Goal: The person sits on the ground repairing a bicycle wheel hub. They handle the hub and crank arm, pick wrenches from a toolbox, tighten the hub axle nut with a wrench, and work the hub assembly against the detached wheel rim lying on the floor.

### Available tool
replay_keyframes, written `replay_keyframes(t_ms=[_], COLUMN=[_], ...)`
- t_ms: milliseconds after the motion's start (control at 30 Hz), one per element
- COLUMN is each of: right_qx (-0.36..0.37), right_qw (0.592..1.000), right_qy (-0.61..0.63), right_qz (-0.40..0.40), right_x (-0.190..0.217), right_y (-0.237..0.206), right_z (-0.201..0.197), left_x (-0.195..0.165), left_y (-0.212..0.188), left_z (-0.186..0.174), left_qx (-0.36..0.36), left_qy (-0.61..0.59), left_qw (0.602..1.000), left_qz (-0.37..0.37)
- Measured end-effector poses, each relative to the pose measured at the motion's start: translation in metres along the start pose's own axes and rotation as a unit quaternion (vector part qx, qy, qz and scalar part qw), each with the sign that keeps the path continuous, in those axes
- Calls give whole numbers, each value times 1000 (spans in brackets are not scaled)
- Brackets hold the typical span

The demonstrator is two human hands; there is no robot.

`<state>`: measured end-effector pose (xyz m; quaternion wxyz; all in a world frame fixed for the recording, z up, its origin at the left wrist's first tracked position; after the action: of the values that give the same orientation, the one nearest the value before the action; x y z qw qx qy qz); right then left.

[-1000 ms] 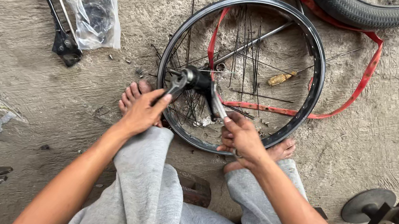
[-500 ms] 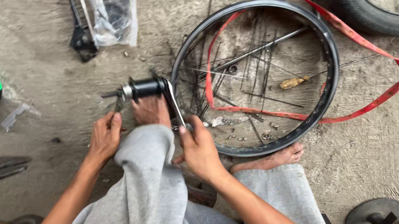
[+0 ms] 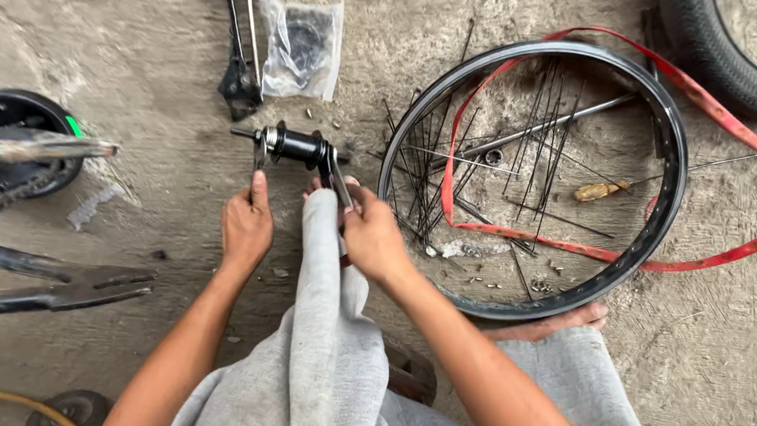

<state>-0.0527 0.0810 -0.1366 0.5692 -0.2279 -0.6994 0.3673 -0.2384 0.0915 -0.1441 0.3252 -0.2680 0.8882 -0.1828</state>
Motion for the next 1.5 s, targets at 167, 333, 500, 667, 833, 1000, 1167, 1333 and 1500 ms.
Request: replay_keyframes(t_ms=[167, 333, 500, 667, 833, 1000, 1167, 1333, 1500], right_qx=[-9, -121, -171, -25, 44, 27, 66, 112, 106], right_qw=[998, 960, 922, 992, 992, 994, 985, 991, 975], right_qy=[53, -47, -120, -43, -83, -74, -124, -74, -98], right_qz=[-45, -247, -327, -117, 83, -77, -100, -10, -168], right_x=[4, 6, 5, -21, -44, -25, -15, -14, -3], right_y=[-8, -11, -18, -5, -6, -8, -15, -16, -15], right_z=[14, 27, 33, 12, 7, 4, 9, 12, 11], left_x=[4, 24, 22, 48, 66, 56, 61, 76, 76], left_y=[6, -12, -14, -8, -20, 19, 18, -6, -2], left_z=[-5, 18, 47, 12, 2, -10, -5, 18, 20], left_qx=[-3, 63, 126, 72, 21, -57, -1, 95, 128], left_qy=[8, 24, -128, -41, -62, -160, -115, -144, -118], left_qw=[1000, 987, 965, 979, 985, 983, 990, 977, 975], left_qz=[9, -146, -190, -187, -158, -74, -78, -129, -140])
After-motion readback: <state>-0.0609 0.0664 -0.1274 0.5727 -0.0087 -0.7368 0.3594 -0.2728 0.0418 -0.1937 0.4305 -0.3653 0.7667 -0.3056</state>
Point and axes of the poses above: each hand's wrist, its own y-axis towards the middle knuckle, its own z-axis out of the palm, x = y × z, the point moved 5 cm from there along y, towards the middle knuckle, and after that the axes turned 2 degrees about y, right-handed, at the moved point
